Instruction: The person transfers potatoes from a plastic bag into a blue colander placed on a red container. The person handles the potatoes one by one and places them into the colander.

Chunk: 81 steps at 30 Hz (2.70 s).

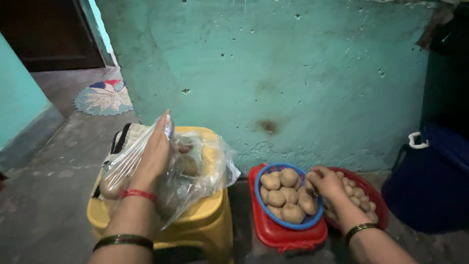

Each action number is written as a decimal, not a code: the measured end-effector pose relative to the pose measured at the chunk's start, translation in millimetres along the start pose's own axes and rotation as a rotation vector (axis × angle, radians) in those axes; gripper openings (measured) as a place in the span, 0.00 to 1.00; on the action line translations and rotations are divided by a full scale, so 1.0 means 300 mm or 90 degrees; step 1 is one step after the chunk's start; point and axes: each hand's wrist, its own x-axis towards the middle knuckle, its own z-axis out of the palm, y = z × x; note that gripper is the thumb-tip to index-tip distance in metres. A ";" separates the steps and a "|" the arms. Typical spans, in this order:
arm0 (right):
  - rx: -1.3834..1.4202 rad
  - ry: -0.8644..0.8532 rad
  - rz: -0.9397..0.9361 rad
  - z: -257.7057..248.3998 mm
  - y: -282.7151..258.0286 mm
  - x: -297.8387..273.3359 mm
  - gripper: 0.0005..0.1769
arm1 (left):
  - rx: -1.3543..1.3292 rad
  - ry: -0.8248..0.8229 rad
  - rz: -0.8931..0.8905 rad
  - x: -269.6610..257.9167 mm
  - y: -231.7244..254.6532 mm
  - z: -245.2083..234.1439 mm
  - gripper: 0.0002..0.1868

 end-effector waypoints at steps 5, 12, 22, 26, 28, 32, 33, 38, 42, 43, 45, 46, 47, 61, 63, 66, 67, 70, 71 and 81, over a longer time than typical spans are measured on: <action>-0.215 -0.067 -0.023 0.056 0.037 0.028 0.19 | 0.028 0.003 -0.026 -0.020 0.006 -0.004 0.35; -0.273 -0.042 -0.005 0.037 -0.050 -0.036 0.27 | 0.017 -0.008 -0.008 -0.004 -0.023 -0.016 0.34; -0.366 0.035 -0.029 0.056 -0.206 -0.132 0.25 | 0.002 -0.004 -0.034 -0.025 -0.007 0.000 0.34; -0.374 0.015 -0.066 0.069 -0.142 -0.102 0.22 | 0.005 -0.007 -0.033 -0.022 -0.009 -0.002 0.34; -0.348 0.003 -0.055 0.076 -0.089 -0.069 0.19 | 0.005 -0.001 -0.027 -0.016 -0.019 -0.005 0.33; -0.214 0.143 -0.164 0.053 -0.064 0.015 0.20 | 0.008 -0.026 -0.046 0.015 -0.060 -0.026 0.34; -0.178 0.178 -0.192 0.043 -0.090 0.027 0.20 | 0.011 -0.025 -0.056 0.022 -0.075 -0.034 0.33; 0.015 0.130 -0.232 0.016 -0.468 -0.045 0.19 | 0.016 0.010 0.130 0.065 -0.121 -0.062 0.33; 0.178 0.010 -0.316 0.077 -0.861 -0.195 0.19 | -0.179 -0.039 0.024 0.055 -0.098 -0.034 0.39; 0.220 -0.029 -0.347 0.106 -0.943 -0.228 0.19 | -0.207 -0.035 0.029 0.041 -0.084 -0.032 0.40; 0.202 -0.123 -0.438 0.168 -1.078 -0.272 0.17 | -0.265 -0.031 0.040 0.015 -0.047 -0.026 0.40; 0.191 -0.169 -0.483 0.196 -1.127 -0.289 0.17 | -0.279 -0.020 0.030 0.000 -0.029 -0.031 0.41; 0.156 -0.195 -0.488 0.221 -1.163 -0.301 0.16 | -0.295 -0.012 0.020 -0.014 -0.012 -0.033 0.41; -0.194 -0.294 -0.508 0.346 -1.096 -0.276 0.30 | -0.322 -0.041 0.050 -0.047 0.032 -0.071 0.40; -0.085 -0.323 -0.412 0.338 -1.087 -0.273 0.27 | -0.329 -0.033 0.004 -0.049 0.023 -0.057 0.39; 0.040 -0.355 -0.266 0.297 -1.069 -0.260 0.28 | -0.312 -0.032 0.049 -0.034 0.005 -0.047 0.39; 0.073 -0.362 -0.213 0.278 -1.054 -0.249 0.29 | -0.291 -0.027 0.054 -0.024 -0.006 -0.042 0.39; 0.204 -0.300 -0.141 0.209 -0.971 -0.190 0.28 | -0.224 -0.014 0.047 0.004 -0.042 -0.040 0.40; 0.253 -0.298 -0.147 0.178 -0.919 -0.164 0.28 | -0.195 -0.011 0.029 0.011 -0.059 -0.038 0.40; -0.151 -0.096 -0.053 -0.091 -0.303 -0.065 0.35 | -0.140 -0.020 -0.042 0.019 -0.078 -0.025 0.39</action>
